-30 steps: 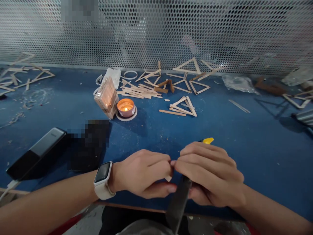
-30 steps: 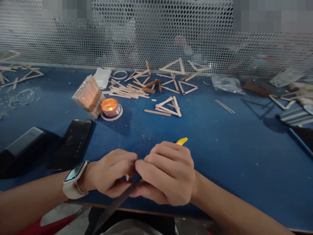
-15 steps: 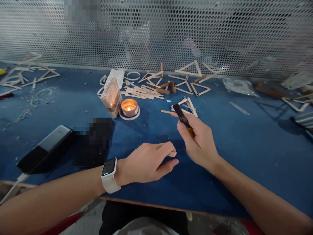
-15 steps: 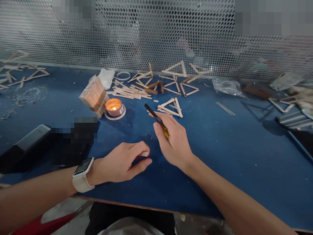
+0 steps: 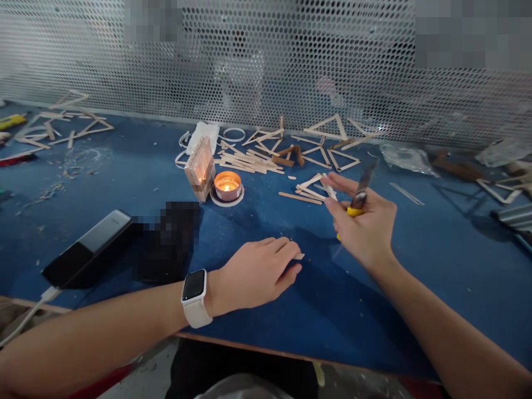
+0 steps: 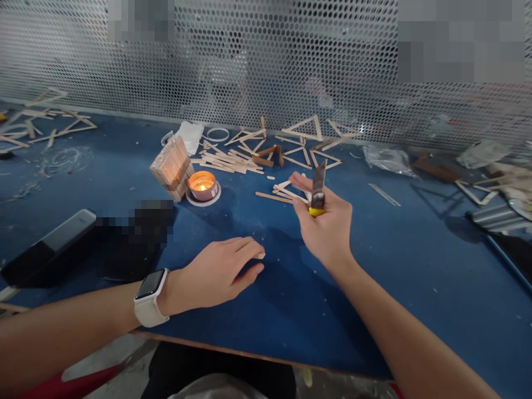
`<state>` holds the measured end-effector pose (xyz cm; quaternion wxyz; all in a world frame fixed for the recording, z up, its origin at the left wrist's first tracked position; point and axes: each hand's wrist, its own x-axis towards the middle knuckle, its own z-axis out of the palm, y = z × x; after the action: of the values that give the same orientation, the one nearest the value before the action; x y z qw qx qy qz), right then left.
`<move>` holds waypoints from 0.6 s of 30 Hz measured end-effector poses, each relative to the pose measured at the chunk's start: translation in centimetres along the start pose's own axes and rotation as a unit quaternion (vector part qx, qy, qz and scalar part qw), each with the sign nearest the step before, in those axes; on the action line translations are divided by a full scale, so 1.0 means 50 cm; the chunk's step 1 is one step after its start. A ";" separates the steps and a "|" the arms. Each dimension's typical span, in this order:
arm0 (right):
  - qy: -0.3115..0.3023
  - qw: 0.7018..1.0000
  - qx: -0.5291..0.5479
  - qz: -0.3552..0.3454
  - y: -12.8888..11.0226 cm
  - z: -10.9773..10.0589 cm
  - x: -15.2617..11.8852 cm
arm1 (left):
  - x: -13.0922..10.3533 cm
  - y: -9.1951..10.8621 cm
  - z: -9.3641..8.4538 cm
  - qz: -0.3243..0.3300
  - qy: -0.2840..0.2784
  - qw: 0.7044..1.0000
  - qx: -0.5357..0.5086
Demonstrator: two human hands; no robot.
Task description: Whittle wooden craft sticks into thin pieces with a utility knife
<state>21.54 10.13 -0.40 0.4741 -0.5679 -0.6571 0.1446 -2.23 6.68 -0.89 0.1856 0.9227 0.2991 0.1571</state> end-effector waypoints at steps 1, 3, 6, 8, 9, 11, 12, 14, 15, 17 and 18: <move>0.006 1.000 -0.004 -0.004 -0.003 0.002 -0.001 | 0.001 0.001 -0.002 -0.014 0.003 1.000 0.025; 0.025 1.000 -0.010 -0.007 -0.009 0.006 -0.003 | 0.002 0.000 -0.005 -0.044 0.005 0.997 0.068; 0.010 0.999 -0.033 -0.019 -0.013 0.012 -0.005 | 0.004 -0.010 -0.007 -0.084 0.004 0.990 0.111; -0.001 0.999 -0.041 -0.014 -0.011 0.016 -0.006 | 0.008 -0.020 -0.004 -0.099 0.001 0.986 0.137; -0.007 0.999 -0.042 -0.012 -0.010 0.017 -0.006 | 0.011 -0.025 -0.003 -0.100 0.000 0.984 0.148; -0.015 0.999 -0.043 -0.014 -0.007 0.018 -0.006 | 0.016 -0.028 -0.003 -0.103 0.005 0.980 0.168; -0.017 0.999 -0.046 -0.017 -0.006 0.018 -0.007 | 0.017 -0.024 -0.007 -0.106 0.011 0.978 0.177; -0.020 0.998 -0.055 -0.025 -0.005 0.018 -0.008 | 0.009 -0.006 -0.025 -0.103 0.039 0.977 0.185; -0.021 0.998 -0.061 -0.028 -0.004 0.018 -0.008 | -0.002 0.009 -0.037 -0.080 0.058 0.978 0.183; -0.024 0.997 -0.069 -0.032 -0.002 0.017 -0.010 | -0.042 0.044 -0.066 0.031 0.125 0.986 0.110; -0.028 0.996 -0.072 -0.033 0.000 0.017 -0.010 | -0.068 0.061 -0.079 0.077 0.151 0.984 0.052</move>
<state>20.82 9.96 -1.05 0.4178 -0.5744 -0.6971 0.0976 -4.95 3.28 3.32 0.0775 0.9170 0.2591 0.2931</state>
